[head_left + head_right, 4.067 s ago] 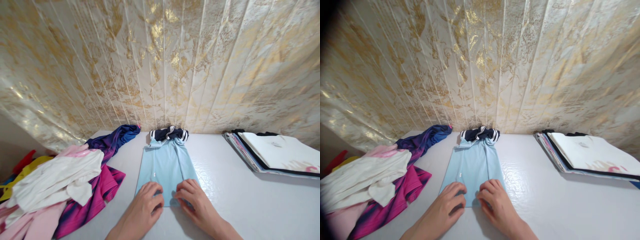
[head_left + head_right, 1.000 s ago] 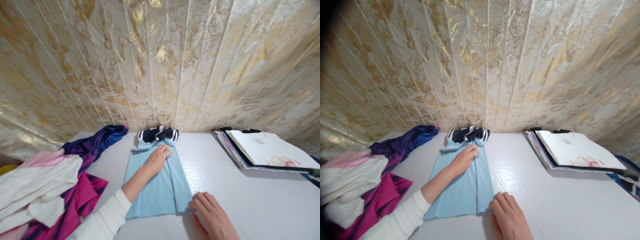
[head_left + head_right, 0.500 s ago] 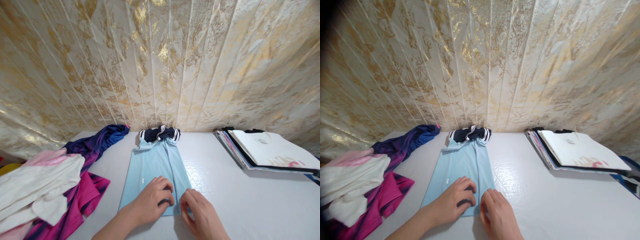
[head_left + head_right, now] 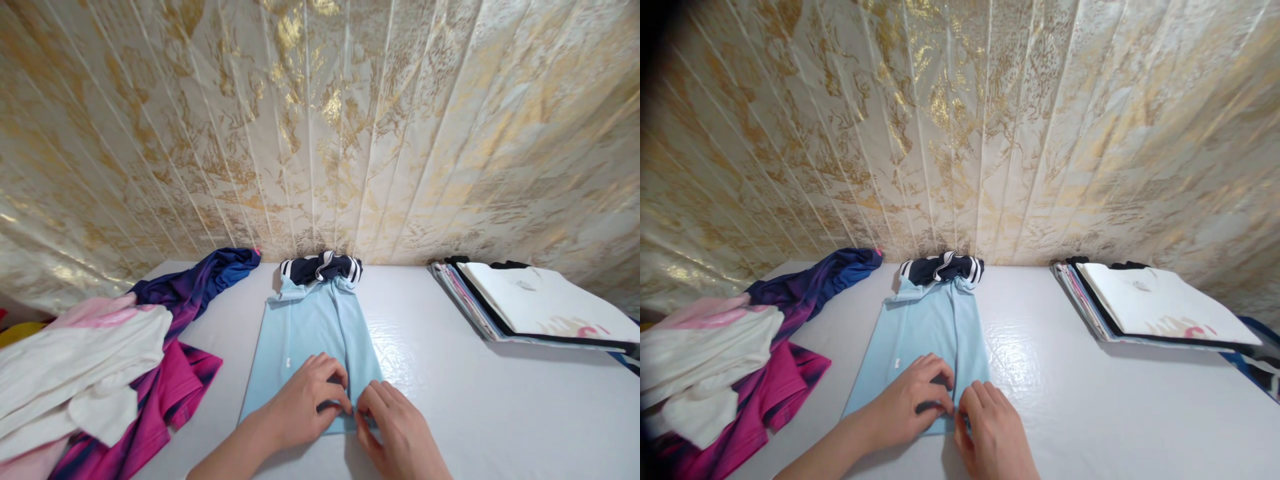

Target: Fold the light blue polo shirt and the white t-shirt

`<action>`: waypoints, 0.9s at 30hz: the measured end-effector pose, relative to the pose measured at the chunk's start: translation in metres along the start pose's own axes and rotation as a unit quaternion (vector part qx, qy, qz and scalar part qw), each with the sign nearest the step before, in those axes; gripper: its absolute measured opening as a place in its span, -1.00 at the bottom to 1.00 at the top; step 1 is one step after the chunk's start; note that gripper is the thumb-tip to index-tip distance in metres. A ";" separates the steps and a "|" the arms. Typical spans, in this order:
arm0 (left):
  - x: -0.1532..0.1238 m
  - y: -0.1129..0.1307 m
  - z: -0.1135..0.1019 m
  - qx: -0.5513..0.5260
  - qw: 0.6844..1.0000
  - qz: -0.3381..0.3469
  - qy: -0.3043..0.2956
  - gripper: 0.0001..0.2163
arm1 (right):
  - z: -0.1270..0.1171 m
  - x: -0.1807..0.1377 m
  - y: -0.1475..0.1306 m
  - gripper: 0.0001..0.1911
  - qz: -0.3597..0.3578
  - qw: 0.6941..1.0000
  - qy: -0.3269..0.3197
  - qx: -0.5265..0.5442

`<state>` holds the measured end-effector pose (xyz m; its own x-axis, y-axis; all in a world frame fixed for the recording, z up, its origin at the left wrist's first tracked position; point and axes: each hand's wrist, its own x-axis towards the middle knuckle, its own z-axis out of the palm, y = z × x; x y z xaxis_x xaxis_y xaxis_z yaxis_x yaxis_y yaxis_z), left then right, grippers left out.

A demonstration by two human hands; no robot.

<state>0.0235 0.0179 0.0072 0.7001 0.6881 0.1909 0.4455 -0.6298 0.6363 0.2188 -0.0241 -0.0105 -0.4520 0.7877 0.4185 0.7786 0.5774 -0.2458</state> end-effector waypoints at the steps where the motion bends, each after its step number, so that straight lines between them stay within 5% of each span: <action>1: 0.000 0.001 0.000 0.002 1.000 -0.001 -0.001 -0.76 | -0.001 0.000 -0.001 -0.84 -0.003 1.000 -0.004 0.001; 9: -0.002 0.019 -0.003 0.007 1.000 -0.009 -0.014 -0.66 | -0.033 0.009 0.023 -0.78 0.075 0.988 -0.063 0.115; 15: -0.001 0.021 0.002 0.014 0.999 0.024 -0.044 -0.71 | -0.025 0.033 0.052 -0.60 0.023 0.972 -0.099 0.211; 21: -0.002 0.017 0.006 0.020 0.999 0.029 -0.036 -0.70 | -0.008 0.086 0.076 -0.53 -0.024 0.991 -0.096 0.089; 27: -0.001 0.009 0.010 0.027 0.998 0.046 -0.032 -0.71 | 0.012 0.149 0.093 -0.52 -0.147 0.981 -0.119 -0.035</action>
<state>0.0326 0.0082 0.0054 0.7735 0.6024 0.1969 0.4056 -0.7093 0.5765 0.2187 0.1502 0.0183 -0.7439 0.6218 0.2450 0.6235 0.7776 -0.0805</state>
